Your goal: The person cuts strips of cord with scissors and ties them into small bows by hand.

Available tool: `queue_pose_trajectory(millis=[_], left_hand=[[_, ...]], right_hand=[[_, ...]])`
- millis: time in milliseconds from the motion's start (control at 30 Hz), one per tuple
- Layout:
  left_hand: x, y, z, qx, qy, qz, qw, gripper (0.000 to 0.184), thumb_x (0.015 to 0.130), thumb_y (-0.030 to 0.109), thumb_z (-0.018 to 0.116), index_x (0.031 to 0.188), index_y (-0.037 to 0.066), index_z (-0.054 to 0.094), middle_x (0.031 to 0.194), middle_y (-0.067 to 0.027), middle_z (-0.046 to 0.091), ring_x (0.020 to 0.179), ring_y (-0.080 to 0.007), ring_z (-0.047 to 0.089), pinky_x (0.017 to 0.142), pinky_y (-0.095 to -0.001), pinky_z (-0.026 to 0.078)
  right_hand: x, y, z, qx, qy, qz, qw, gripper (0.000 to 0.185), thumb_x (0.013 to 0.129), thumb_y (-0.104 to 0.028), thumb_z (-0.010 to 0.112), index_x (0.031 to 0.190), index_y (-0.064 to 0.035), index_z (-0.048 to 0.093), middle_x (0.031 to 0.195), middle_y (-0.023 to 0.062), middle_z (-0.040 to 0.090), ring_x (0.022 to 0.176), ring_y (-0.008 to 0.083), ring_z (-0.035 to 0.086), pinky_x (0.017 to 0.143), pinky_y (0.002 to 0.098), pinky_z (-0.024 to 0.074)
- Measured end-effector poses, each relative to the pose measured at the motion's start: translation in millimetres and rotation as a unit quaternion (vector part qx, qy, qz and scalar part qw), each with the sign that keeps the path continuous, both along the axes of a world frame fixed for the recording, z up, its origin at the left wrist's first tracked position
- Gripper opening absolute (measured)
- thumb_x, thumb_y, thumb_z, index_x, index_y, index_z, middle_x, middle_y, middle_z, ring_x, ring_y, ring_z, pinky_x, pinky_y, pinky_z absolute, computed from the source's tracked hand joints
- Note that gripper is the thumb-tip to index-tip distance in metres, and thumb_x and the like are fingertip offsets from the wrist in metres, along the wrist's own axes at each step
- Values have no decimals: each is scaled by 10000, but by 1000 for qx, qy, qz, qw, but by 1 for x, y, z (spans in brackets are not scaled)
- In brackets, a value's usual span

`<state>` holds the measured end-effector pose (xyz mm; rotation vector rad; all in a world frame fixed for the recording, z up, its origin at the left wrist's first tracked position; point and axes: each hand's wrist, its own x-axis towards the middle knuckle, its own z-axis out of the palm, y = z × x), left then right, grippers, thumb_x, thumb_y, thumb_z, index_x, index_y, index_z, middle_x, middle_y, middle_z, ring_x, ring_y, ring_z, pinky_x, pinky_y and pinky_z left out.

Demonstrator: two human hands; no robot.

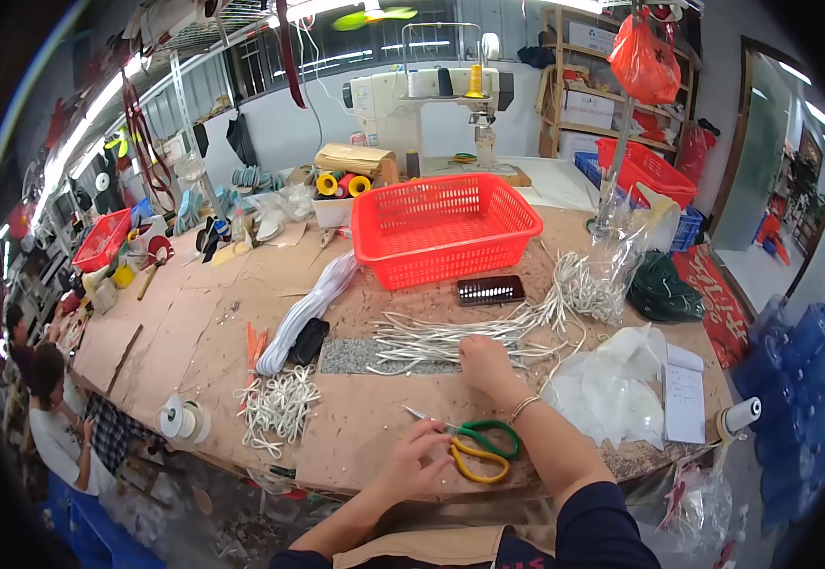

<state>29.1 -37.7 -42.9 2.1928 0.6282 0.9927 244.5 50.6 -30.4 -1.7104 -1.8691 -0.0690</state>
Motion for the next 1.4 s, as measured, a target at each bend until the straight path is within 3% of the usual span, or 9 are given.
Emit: queue_pose_trajectory(millis=[400, 467, 667, 800, 933, 1100, 1200, 1267, 1400], left_hand=[[7, 21, 12, -118, -44, 6, 992, 272, 764, 88, 631, 1026, 30, 589, 1068, -94, 568, 1023, -202, 530, 847, -296, 431], [13, 32, 12, -418, -231, 28, 878, 254, 828, 92, 567, 1066, 2, 563, 1049, -54, 574, 958, -139, 541, 793, -255, 444], [17, 42, 34, -450, -327, 35, 830, 249, 872, 87, 490, 1096, -12, 533, 786, -14, 568, 693, -77, 523, 621, -190, 426], [-3, 40, 34, -552, -313, -42, 772, 243, 880, 105, 473, 1083, -10, 540, 677, -10, 514, 607, -89, 495, 558, -191, 404], [-19, 30, 34, -563, -186, -76, 801, 246, 898, 155, 459, 1062, -9, 539, 651, 1, 482, 543, -77, 440, 494, -187, 358], [-29, 24, 38, -655, -177, -202, 706, 215, 893, 139, 472, 1039, -2, 542, 657, 12, 480, 493, -68, 411, 447, -194, 335], [-25, 13, 49, -539, -115, -35, 833, 170, 841, 96, 546, 986, 18, 588, 642, -23, 504, 487, -95, 437, 435, -215, 334], [-26, 14, 55, -30, 22, 80, 996, 117, 785, 55, 607, 894, 20, 629, 661, -48, 532, 496, -121, 468, 463, -223, 372], [-16, 25, 52, 181, 23, 150, 972, 89, 748, 44, 637, 835, 26, 647, 672, -65, 545, 529, -140, 510, 497, -223, 397]], right_hand=[[-15, -14, 34, 80, 63, 69, 992, 85, 713, -117, 614, 732, -36, 599, 709, 120, 581, 702, 300, 563, 621, 375, 458], [-32, -43, 60, 47, 161, 89, 982, 68, 725, -95, 602, 737, -29, 599, 688, 126, 584, 653, 292, 572, 586, 355, 459], [-70, -111, 53, -164, 368, 102, 909, 98, 778, -118, 631, 809, -26, 619, 643, 41, 614, 582, 87, 577, 552, 222, 458], [-64, -121, 53, -113, 295, 174, 933, 117, 744, -97, 657, 834, -33, 616, 662, 70, 600, 583, 133, 567, 541, 260, 458], [-45, -104, 72, 184, 15, 180, 966, 229, 630, -66, 600, 857, -81, 624, 779, 43, 526, 716, 176, 538, 596, 279, 446], [-40, -90, 78, 228, -200, 354, 885, 230, 621, -155, 560, 835, -77, 583, 790, 33, 467, 768, 169, 498, 648, 268, 428], [-32, -87, 80, 136, -232, 327, 906, 179, 623, -145, 562, 786, -74, 567, 794, 37, 475, 773, 178, 502, 650, 275, 432], [-23, -85, 77, 68, -149, 240, 957, 124, 634, -126, 606, 726, -51, 570, 757, 59, 517, 726, 197, 533, 620, 288, 452], [-31, -87, 69, 18, 93, 189, 977, 117, 707, -116, 646, 724, -30, 568, 693, 57, 554, 646, 167, 548, 562, 264, 447]])
